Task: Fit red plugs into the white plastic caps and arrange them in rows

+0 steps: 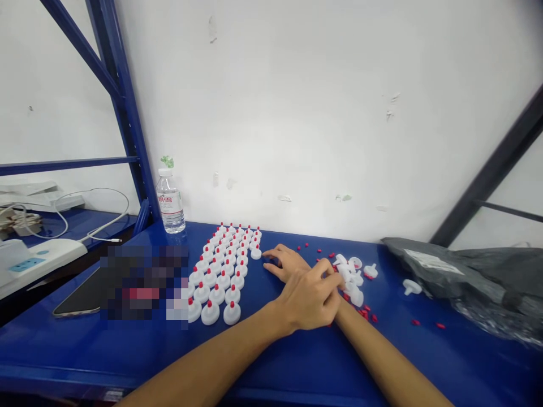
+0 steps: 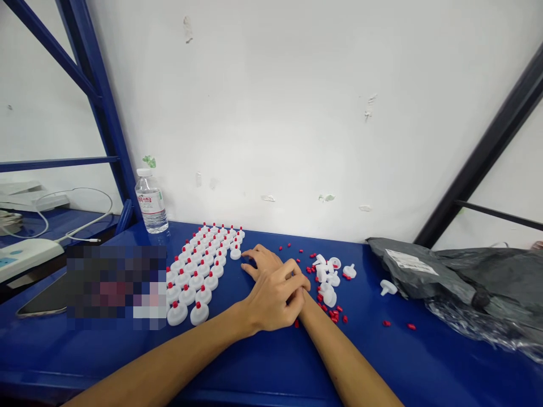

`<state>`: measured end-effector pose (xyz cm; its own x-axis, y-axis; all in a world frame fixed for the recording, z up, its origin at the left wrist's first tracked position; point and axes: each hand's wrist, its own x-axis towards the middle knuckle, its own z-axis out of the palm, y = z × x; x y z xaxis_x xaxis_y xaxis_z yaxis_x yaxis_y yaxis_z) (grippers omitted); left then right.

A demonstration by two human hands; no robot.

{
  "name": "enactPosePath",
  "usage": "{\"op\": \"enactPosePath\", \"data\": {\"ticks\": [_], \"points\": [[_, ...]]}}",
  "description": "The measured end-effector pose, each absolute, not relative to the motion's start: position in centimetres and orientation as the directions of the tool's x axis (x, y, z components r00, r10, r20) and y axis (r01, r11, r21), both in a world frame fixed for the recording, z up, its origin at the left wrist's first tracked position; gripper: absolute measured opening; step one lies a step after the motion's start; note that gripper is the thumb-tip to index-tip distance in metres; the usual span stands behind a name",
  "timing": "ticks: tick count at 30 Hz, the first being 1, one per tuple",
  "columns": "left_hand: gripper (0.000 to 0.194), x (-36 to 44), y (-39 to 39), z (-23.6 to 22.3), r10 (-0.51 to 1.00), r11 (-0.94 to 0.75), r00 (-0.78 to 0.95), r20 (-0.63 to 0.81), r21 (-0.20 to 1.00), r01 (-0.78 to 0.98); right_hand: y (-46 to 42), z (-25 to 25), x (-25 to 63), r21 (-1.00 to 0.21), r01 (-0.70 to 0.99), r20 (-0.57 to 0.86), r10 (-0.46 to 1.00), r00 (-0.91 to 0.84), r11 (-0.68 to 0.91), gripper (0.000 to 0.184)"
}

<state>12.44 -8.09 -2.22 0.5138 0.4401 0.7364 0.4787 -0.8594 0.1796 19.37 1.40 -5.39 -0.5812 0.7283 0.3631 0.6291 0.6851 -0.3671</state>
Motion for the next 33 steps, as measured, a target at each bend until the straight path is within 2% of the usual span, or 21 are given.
{"op": "enactPosePath", "data": {"ticks": [10, 13, 17, 25, 29, 33], "points": [[0.018, 12.4, -8.1, -2.2, 0.412, -0.874, 0.49, 0.769, 0.181, 0.451, 0.1, -3.1, 20.0, -0.335, 0.623, 0.378, 0.706, -0.599, 0.707, 0.03], [0.017, 12.3, -8.0, -2.0, 0.468, -0.844, 0.456, 0.757, 0.23, 0.485, 0.8, -1.0, 22.3, -0.231, 0.758, 0.373, 0.775, -0.511, 0.61, 0.02], [0.018, 12.1, -7.7, -2.0, 0.622, -0.739, 0.385, 0.682, 0.349, 0.576, 1.8, 1.3, 27.2, -0.182, 0.88, 0.364, 0.862, -0.353, 0.438, 0.022], [0.015, 12.0, -7.1, -2.8, 0.766, -0.637, 0.477, 0.432, 0.406, 0.655, 2.0, 3.0, 33.7, -0.163, 0.981, 0.153, 0.985, -0.08, 0.105, 0.025], [0.022, 12.2, -6.8, -3.5, 0.779, -0.627, 0.521, 0.348, 0.422, 0.655, 1.0, 4.0, 33.6, -0.198, 0.979, -0.004, 0.999, -0.043, 0.041, 0.032], [0.015, 12.2, -6.1, -4.1, 0.745, -0.666, 0.577, 0.334, 0.412, 0.621, 0.0, 4.7, 33.1, -0.224, 0.975, -0.122, 0.992, -0.041, 0.012, 0.026]]}}
